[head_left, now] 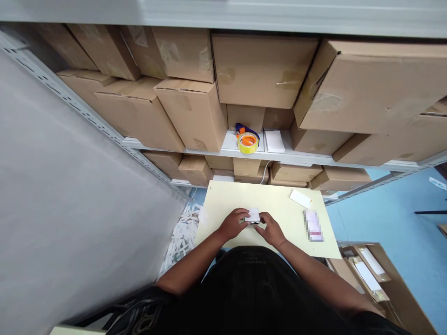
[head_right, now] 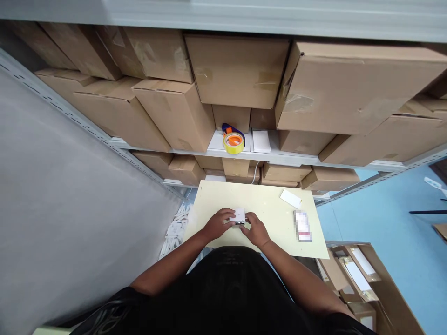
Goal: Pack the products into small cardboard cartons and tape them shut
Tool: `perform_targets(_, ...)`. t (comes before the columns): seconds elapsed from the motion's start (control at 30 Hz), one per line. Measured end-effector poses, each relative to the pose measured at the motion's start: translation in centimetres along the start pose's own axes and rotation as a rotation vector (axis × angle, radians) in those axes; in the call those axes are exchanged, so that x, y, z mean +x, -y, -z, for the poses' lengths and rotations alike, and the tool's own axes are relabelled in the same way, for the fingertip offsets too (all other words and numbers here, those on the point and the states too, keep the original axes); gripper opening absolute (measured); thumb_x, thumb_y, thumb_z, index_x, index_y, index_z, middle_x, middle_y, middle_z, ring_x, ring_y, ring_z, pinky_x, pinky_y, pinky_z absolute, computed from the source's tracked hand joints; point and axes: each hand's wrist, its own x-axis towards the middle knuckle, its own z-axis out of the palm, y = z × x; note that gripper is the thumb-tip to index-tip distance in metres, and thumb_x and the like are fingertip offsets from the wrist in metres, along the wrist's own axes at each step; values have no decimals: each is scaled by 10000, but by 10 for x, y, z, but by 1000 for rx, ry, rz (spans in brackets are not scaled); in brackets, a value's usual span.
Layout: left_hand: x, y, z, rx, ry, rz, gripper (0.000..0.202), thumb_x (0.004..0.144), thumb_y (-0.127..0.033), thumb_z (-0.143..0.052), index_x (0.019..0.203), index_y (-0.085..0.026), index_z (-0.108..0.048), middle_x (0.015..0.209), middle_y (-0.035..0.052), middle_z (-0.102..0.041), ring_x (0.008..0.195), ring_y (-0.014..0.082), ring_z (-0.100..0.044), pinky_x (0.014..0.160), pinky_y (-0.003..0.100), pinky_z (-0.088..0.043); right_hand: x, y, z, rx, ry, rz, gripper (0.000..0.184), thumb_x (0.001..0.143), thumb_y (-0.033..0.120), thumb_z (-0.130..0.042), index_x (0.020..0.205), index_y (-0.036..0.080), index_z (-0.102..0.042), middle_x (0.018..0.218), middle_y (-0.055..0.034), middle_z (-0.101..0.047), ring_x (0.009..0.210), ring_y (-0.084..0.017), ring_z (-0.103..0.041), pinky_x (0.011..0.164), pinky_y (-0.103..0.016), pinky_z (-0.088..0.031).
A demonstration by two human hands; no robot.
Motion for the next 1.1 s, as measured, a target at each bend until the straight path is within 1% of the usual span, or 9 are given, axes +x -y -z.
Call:
perform_targets(0.17, -4, 12, -9, 209, 32, -142, 220, 916, -267, -694, 1125, -237, -754, 1281, 74, -694, 1156, 235, -626, 1046, 433, -512, -4, -3, -2, 59, -23, -58, 330, 846, 292, -672, 1150, 257, -547, 1101, -51, -646, 937, -206, -678, 871, -401, -595)
perform_targets(0.4, -4, 15, -6, 292, 103, -169, 235, 953, -261, -635, 1161, -219, -737, 1346, 90, -659, 1201, 249, -613, 1073, 438, -494, -4, 2, 2, 78, -2, -115, 298, 857, 357, -663, 1113, 255, -548, 1088, -55, -668, 923, -208, -683, 857, -389, -577)
perform_targets(0.57, -7, 8, -2, 285, 204, -165, 281, 954, -272, -609, 1215, -224, -703, 1432, 116, -590, 1246, 295, -585, 1103, 506, -447, -2, -1, -1, 117, 22, -293, 286, 887, 464, -618, 1068, 251, -558, 859, -12, -678, 799, -207, -668, 782, -373, -558)
perform_targets(0.63, -15, 8, -7, 188, 163, -95, 376, 907, -260, -660, 1281, -227, -654, 1503, 126, -519, 1307, 307, -548, 1132, 511, -427, -2, -4, -4, 215, 46, -343, 317, 867, 470, -628, 1088, 252, -563, 906, -19, -693, 815, -208, -673, 778, -366, -562)
perform_targets(0.73, -27, 12, -24, -69, -2, 187, 666, 826, -244, -725, 1446, -226, -484, 1587, 163, -396, 1313, 304, -558, 1078, 483, -485, -5, -9, -7, 371, 128, -349, 446, 824, 392, -652, 1237, 256, -553, 1202, -66, -678, 977, -221, -683, 860, -377, -568)
perform_targets(0.83, -32, 21, -39, -314, -5, 441, 757, 770, -213, -752, 1459, -200, -439, 1498, 188, -506, 1268, 318, -602, 1062, 498, -487, -6, -17, -13, 386, 219, -399, 622, 751, 256, -663, 1354, 260, -510, 1314, -77, -643, 1076, -240, -665, 910, -394, -558)
perform_targets(0.9, -29, 28, -41, -396, 34, 490, 703, 741, -171, -744, 1399, -185, -497, 1416, 175, -589, 1264, 328, -605, 1080, 509, -463, -2, -21, -20, 347, 241, -436, 675, 711, 201, -653, 1366, 251, -497, 1286, -74, -657, 1060, -243, -665, 910, -398, -555)
perform_targets(1.0, -19, 40, -30, -432, -31, 487, 678, 713, -119, -710, 1364, -179, -532, 1379, 157, -623, 1257, 320, -605, 1074, 490, -465, 20, -23, -33, 306, 255, -440, 693, 687, 183, -644, 1361, 237, -492, 1256, -75, -664, 1017, -236, -667, 890, -385, -558)
perform_targets(1.1, -5, 54, -5, -418, -104, 498, 689, 694, -88, -683, 1365, -158, -539, 1368, 158, -633, 1240, 309, -613, 1075, 473, -463, 57, -16, -49, 291, 264, -434, 710, 673, 176, -643, 1363, 239, -489, 1288, -76, -649, 1023, -233, -664, 868, -370, -561)
